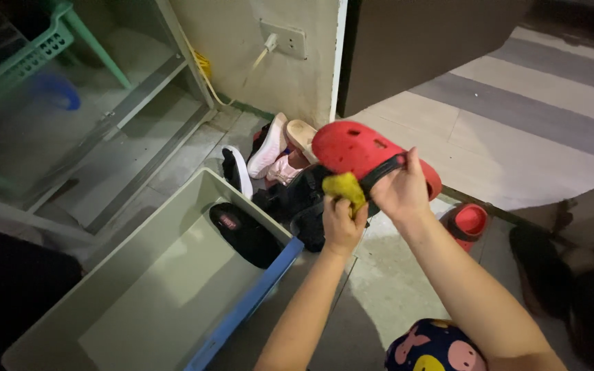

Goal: The recorder is cleaning out a shoe shelf with a broom and then wiping down several pairs of shoes with a cloth before organizing them.

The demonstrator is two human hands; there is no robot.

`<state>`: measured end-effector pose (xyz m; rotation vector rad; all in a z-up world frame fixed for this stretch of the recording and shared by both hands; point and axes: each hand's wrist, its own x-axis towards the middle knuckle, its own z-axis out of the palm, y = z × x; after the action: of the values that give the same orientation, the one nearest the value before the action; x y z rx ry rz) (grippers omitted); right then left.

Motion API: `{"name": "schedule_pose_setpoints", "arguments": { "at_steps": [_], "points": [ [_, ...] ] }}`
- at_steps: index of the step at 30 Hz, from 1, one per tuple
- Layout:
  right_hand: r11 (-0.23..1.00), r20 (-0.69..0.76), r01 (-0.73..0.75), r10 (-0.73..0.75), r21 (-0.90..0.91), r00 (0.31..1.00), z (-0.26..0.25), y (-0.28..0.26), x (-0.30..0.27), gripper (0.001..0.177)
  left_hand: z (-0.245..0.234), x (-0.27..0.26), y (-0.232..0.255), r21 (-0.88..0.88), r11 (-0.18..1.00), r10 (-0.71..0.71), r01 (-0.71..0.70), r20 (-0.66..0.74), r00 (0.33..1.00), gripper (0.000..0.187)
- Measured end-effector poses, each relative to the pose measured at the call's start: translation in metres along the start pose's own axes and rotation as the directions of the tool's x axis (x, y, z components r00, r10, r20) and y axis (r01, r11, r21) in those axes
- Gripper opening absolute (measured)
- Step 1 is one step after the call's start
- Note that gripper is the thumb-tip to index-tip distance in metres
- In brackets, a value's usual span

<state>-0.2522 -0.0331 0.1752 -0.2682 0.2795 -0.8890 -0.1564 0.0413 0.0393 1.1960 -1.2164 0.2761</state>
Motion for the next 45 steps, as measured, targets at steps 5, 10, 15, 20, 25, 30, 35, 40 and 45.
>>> {"name": "schedule_pose_setpoints", "arguments": {
  "at_steps": [5, 10, 15, 20, 25, 30, 35, 40, 45],
  "points": [
    [0.995, 0.473, -0.097, 0.081, 0.011, 0.877, -0.043, -0.013, 0.017, 0.079, -0.014, -0.018, -0.049, 0.042, 0.992, -0.125, 0.119, 0.211, 0.969, 0.019],
    [0.99, 0.784, -0.037, 0.131, -0.137, 0.607, -0.084, -0.003, 0.03, 0.088, -0.052, 0.083, -0.01, -0.08, 0.983, -0.174, 0.163, -0.156, 0.972, 0.021],
    [0.946, 0.027, -0.068, 0.081, -0.318, 0.996, -0.048, 0.031, 0.017, 0.076, -0.056, 0.128, 0.013, 0.458, 0.888, 0.026, -0.035, 0.025, 0.999, 0.031],
    [0.9, -0.037, -0.159, 0.157, -0.406, 0.987, -0.008, 0.041, -0.002, 0.074, -0.035, 0.075, -0.003, 0.138, 0.984, -0.123, 0.11, 0.09, 0.988, 0.019],
    [0.959, 0.065, -0.12, 0.141, -0.256, 0.988, -0.065, 0.037, 0.018, 0.071, -0.039, 0.07, 0.022, -0.089, 0.993, -0.061, 0.073, 0.139, 0.988, 0.013],
    [0.977, 0.043, -0.096, 0.106, -0.192, 0.993, -0.067, 0.041, 0.019, 0.061, -0.049, 0.08, 0.011, 0.073, 0.993, 0.073, -0.091, 0.217, 0.973, 0.014],
    [0.974, 0.044, -0.15, 0.16, -0.17, 0.986, -0.027, 0.037, 0.01, 0.069, -0.046, 0.078, -0.03, 0.289, 0.933, 0.185, -0.215, 0.126, 0.975, 0.018],
    [0.969, 0.027, -0.178, 0.185, -0.173, 0.982, -0.028, 0.023, 0.005, 0.077, -0.065, 0.086, -0.075, 0.424, 0.905, 0.038, -0.035, 0.0, 0.999, 0.019],
    [0.996, -0.08, -0.081, 0.078, -0.042, 0.994, -0.03, 0.005, 0.007, 0.084, -0.061, 0.106, -0.072, 0.0, 0.924, -0.354, 0.383, -0.378, 0.855, 0.015]
  ]
}}
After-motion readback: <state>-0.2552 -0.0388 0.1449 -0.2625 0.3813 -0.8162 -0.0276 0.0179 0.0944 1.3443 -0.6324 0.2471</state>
